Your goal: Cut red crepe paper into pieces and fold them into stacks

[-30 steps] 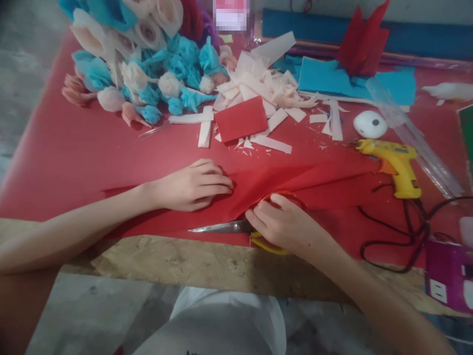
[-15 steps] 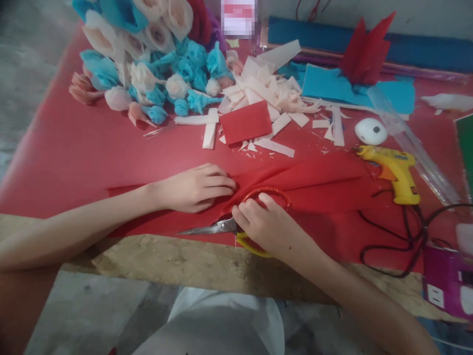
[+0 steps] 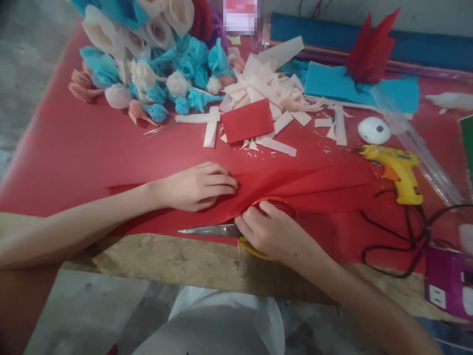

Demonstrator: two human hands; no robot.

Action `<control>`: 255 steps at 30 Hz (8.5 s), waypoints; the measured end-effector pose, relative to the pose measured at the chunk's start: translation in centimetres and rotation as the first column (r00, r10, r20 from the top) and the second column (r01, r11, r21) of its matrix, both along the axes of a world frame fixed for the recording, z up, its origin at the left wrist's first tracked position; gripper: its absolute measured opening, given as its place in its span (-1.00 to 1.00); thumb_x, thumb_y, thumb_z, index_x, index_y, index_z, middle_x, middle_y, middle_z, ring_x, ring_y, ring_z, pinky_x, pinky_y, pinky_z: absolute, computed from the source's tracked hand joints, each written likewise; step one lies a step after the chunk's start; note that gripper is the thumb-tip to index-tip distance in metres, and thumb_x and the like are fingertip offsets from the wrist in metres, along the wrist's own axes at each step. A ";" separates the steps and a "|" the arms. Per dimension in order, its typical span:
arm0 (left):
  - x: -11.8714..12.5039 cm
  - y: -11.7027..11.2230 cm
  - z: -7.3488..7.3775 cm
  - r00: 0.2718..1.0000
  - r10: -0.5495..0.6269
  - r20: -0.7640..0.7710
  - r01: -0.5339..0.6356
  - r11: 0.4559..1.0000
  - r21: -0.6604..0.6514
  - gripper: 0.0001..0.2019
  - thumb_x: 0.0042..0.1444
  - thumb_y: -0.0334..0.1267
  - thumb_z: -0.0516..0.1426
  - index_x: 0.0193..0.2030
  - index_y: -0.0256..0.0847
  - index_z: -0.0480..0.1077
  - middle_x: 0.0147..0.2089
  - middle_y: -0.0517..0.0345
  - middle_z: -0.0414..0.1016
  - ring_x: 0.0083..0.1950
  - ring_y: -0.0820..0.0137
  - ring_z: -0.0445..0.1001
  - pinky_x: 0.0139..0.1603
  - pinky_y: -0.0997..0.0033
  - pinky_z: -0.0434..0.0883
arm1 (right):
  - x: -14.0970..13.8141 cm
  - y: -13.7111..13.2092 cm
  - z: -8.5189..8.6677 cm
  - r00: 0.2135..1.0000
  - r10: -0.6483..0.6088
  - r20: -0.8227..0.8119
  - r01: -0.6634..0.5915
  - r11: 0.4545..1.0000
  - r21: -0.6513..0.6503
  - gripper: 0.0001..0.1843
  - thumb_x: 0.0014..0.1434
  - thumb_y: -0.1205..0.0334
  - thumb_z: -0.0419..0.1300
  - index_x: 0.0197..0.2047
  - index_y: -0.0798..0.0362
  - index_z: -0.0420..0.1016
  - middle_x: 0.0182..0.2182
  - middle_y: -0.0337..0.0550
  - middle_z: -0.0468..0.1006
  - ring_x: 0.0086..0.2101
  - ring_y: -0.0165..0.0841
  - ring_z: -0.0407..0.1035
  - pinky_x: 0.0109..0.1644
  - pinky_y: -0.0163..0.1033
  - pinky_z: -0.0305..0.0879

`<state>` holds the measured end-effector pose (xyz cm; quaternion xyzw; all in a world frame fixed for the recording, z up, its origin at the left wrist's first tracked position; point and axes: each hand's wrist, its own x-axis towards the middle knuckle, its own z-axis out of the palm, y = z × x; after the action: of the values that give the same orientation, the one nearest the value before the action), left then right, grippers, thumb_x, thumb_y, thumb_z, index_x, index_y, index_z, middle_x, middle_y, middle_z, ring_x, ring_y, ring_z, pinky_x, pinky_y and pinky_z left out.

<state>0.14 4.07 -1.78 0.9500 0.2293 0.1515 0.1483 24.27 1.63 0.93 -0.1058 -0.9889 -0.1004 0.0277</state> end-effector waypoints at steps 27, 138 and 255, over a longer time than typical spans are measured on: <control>0.0 0.0 -0.2 1.000 0.003 0.006 -0.003 1.000 0.018 -0.69 0.09 -0.43 -0.01 -0.02 -0.32 0.35 0.07 -0.06 0.41 0.01 0.21 0.31 0.01 0.18 0.31 | -2.4 -1.4 -0.6 0.998 -0.013 -0.056 0.012 1.000 -0.020 -0.70 0.18 0.50 -0.14 -0.20 0.20 0.38 -0.44 -0.16 0.37 -0.40 -0.34 0.12 -0.14 -0.16 0.05; -4.9 -2.5 0.6 0.997 0.066 -0.042 -0.064 0.997 0.045 -0.72 0.07 -0.42 -0.06 -0.10 -0.30 0.32 -0.16 -0.01 0.47 -0.25 0.34 0.43 -0.23 0.33 0.38 | -6.3 -1.6 -0.8 0.998 -0.041 -0.040 0.036 0.993 -0.114 -0.75 0.20 0.44 -0.07 -0.12 0.23 0.35 -0.43 -0.13 0.37 -0.39 -0.30 0.14 -0.22 -0.16 0.00; -5.7 -5.0 4.4 0.889 0.300 -0.345 -0.323 0.946 -0.011 -0.62 0.18 -0.06 0.00 0.05 -0.21 0.34 0.00 -0.04 0.39 -0.04 0.22 0.38 -0.03 0.19 0.36 | 1.8 9.9 1.0 0.807 -0.590 0.020 0.586 0.798 -0.141 -0.58 -0.03 0.56 0.05 -0.10 0.10 0.43 -0.27 -0.10 0.54 -0.24 -0.24 0.33 -0.27 -0.22 0.18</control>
<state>-5.53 -0.94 2.61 0.9071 0.4057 -0.0004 0.1124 26.02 11.57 1.92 -0.4103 -0.9114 -0.0327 0.0002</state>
